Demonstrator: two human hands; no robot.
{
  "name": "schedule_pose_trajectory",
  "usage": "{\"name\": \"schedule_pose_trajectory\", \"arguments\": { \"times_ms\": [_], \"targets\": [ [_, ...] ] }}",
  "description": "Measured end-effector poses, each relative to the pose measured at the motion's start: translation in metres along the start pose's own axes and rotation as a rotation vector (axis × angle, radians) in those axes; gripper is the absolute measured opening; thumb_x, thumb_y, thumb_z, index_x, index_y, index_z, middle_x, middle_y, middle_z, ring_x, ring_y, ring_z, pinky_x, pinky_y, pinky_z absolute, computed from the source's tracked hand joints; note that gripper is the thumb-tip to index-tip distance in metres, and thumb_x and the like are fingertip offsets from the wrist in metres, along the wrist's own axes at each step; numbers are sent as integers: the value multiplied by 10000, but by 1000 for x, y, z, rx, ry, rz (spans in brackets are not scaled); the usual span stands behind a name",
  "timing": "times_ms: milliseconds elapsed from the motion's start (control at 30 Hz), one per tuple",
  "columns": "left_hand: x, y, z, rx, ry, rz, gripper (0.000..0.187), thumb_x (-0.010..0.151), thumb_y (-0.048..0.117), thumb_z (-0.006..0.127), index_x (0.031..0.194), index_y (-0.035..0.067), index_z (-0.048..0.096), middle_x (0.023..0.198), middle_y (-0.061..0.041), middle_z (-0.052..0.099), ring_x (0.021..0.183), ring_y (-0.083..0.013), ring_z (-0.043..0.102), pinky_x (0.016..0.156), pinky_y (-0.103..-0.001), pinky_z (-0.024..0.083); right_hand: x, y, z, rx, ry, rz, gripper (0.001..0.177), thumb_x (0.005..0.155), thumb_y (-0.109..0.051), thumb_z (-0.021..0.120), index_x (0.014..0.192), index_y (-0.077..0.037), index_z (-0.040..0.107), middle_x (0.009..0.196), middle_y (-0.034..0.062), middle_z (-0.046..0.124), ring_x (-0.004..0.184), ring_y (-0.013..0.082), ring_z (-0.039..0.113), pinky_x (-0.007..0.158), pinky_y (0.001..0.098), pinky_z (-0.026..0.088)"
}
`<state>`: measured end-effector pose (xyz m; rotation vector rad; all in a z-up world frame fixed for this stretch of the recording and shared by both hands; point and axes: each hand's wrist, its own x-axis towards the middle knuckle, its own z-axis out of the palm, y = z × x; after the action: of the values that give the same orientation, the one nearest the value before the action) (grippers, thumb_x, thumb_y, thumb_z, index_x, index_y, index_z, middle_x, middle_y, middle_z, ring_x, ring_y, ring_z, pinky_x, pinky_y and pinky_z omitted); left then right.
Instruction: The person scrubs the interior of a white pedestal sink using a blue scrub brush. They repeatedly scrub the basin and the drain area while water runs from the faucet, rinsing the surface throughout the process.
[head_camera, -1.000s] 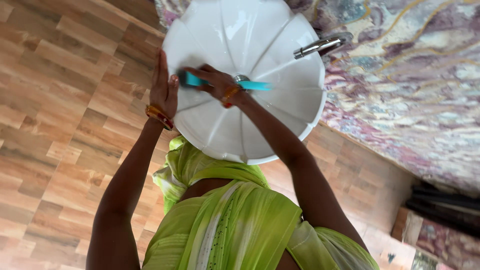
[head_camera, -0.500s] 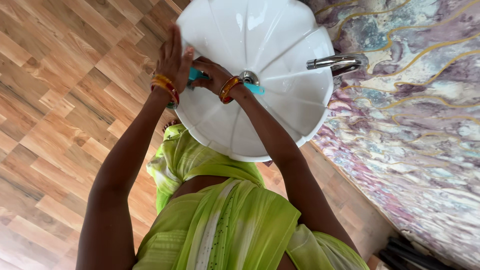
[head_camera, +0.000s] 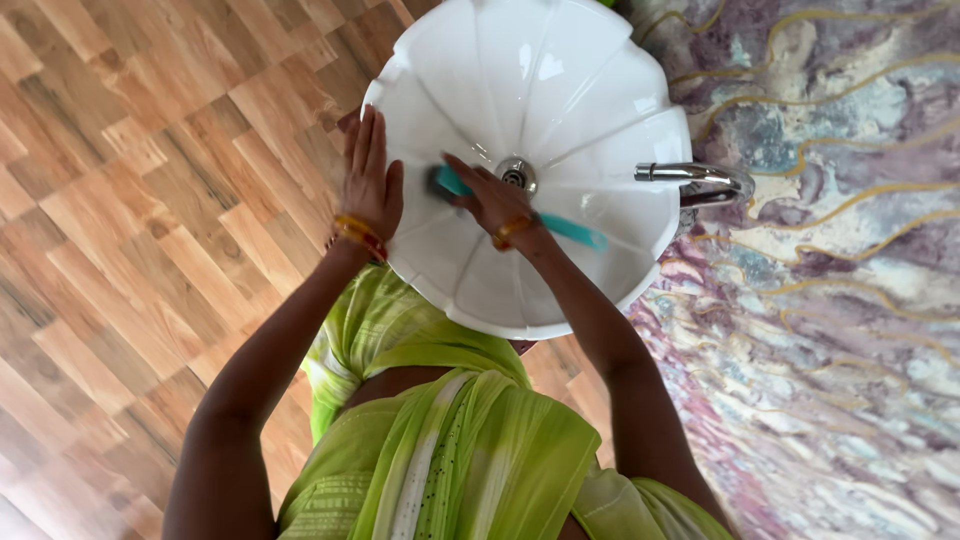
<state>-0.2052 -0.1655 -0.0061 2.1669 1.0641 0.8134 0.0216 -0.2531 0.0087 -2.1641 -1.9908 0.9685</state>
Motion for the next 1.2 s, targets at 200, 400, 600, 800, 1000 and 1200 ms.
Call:
{"name": "schedule_pose_trajectory", "arguments": {
  "times_ms": [200, 400, 600, 800, 1000, 1200],
  "targets": [
    [-57, 31, 6, -370, 207, -138, 567, 1181, 260, 331, 1666, 17, 165, 1748, -224, 153, 1644, -388, 178, 1345, -464, 220, 59, -38, -21, 316, 142, -540, 717, 1007, -157, 678, 1613, -277, 316, 1436, 122, 591, 1250, 322, 626, 1006, 427, 548],
    [-52, 28, 4, -451, 197, -266, 666, 1150, 442, 276, 1655, 14, 199, 1729, -206, 231, 1624, -376, 202, 1324, -464, 202, 19, 67, -46, -137, -210, -121, 668, 904, -136, 730, 1501, -338, 508, 1342, 58, 608, 1173, 291, 638, 1003, 375, 531],
    [-46, 24, 24, -664, 377, -220, 738, 1132, 541, 160, 1659, 35, 263, 1737, -163, 283, 1629, -331, 267, 1356, -451, 205, 10, 25, -19, 81, -155, -391, 663, 869, -167, 788, 1471, -315, 552, 1299, 34, 654, 1213, 274, 627, 1060, 410, 515],
    [-48, 25, 27, -607, 357, -213, 642, 1149, 420, 261, 1664, 37, 238, 1738, -176, 271, 1620, -353, 283, 1346, -479, 245, 4, -3, -7, 233, -289, -526, 628, 907, -184, 786, 1476, -302, 546, 1287, 72, 633, 1187, 275, 629, 1038, 406, 521],
    [-50, 28, 22, -393, 325, -208, 611, 1121, 156, 432, 1674, 90, 180, 1720, -219, 296, 1583, -398, 350, 1306, -503, 364, -10, 108, -20, -256, 225, 185, 721, 985, -196, 644, 1599, -312, 286, 1353, 72, 606, 1081, 334, 650, 811, 491, 556],
    [-52, 16, 32, -281, 314, -215, 588, 1174, 153, 444, 1686, 121, 155, 1716, -246, 262, 1550, -463, 400, 1192, -505, 512, 20, 62, 19, -68, 328, 36, 838, 966, -148, 638, 1634, -306, 156, 1309, 105, 597, 1099, 355, 652, 860, 477, 560]
  ]
}}
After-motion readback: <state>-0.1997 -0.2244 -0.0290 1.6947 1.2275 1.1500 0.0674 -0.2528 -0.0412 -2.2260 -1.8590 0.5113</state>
